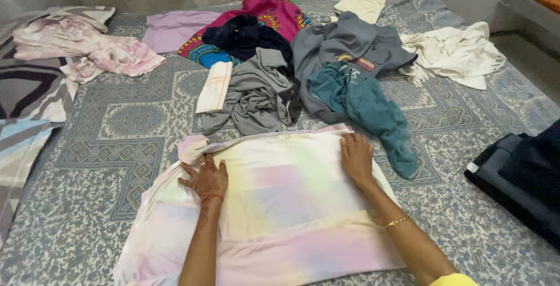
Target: The person folds two shirts on a bed, smoothing the fabric by hand and carefully aligning the edges into rectangular shapes.
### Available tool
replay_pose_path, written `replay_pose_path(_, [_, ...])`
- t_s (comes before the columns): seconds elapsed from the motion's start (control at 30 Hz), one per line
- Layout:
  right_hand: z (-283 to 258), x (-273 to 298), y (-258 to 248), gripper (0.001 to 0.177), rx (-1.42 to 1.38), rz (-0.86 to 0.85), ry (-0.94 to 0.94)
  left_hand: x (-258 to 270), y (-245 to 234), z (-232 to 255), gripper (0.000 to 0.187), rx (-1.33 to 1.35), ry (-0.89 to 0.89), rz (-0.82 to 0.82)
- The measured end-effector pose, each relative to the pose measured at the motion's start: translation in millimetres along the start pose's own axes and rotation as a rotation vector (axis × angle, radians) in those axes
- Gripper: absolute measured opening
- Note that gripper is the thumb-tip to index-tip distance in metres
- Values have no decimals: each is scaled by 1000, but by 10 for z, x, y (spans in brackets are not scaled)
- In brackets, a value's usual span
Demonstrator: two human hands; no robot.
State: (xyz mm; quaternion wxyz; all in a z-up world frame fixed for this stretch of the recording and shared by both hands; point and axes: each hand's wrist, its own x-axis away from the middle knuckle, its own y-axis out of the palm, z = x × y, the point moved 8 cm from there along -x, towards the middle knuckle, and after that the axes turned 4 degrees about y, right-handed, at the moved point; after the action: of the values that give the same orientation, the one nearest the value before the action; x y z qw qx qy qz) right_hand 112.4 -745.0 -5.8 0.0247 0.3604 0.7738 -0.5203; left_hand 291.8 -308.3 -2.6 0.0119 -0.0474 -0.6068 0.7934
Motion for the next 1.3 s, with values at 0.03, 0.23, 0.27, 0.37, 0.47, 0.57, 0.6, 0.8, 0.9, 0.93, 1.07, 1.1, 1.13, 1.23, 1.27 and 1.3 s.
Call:
replay_pose_path(0.03, [104,-62,-49,32,-3,32,16,-26,-28,74,64,-74,13,44])
replay_pose_path(0.23, [420,-609,-47,33,-261,-41,-68,-135,-51,543,53,77,184,196])
replay_pose_path(0.27, [416,-680,7,39,-296,-114,-102,-154,-68,604,58,134,271,245])
replay_pose_path(0.37, [372,-810,116,47,-283,-177,-249,-308,49,629,62,178,409,300])
replay_pose_path(0.47, [683,-937,263,29,-153,-241,15,-595,283,501,57,159,468,286])
replay_pose_path(0.57, [974,-997,91,28,-30,-70,241,-838,458,184,40,191,362,236])
replay_pose_path(0.6, [980,-984,78,27,-25,-57,250,-899,495,104,34,213,302,218])
replay_pose_path(0.8, [955,-934,75,25,16,-70,282,-890,319,151,29,220,275,216])
replay_pose_path(0.9, [1015,-970,42,25,-60,-107,229,-808,127,193,27,309,341,234])
replay_pose_path(0.93, [1060,-981,48,24,-103,-138,262,-788,67,189,26,333,363,223])
replay_pose_path(1.07, [1130,-869,-14,19,-474,-189,290,-634,-145,109,24,443,428,162])
replay_pose_path(1.1, [1131,-817,-71,17,-497,-198,266,-573,-197,82,24,473,438,143])
replay_pose_path(1.13, [1125,-767,-143,15,-522,-206,243,-498,-295,81,23,434,486,163])
replay_pose_path(1.23, [1063,-554,-408,15,-604,-237,186,-150,-581,64,21,372,549,200])
replay_pose_path(1.27, [1037,-436,-511,16,-633,-246,174,5,-690,-11,22,385,520,192])
replay_pose_path(1.3, [995,-314,-627,18,-654,-251,150,153,-795,-76,23,397,491,184])
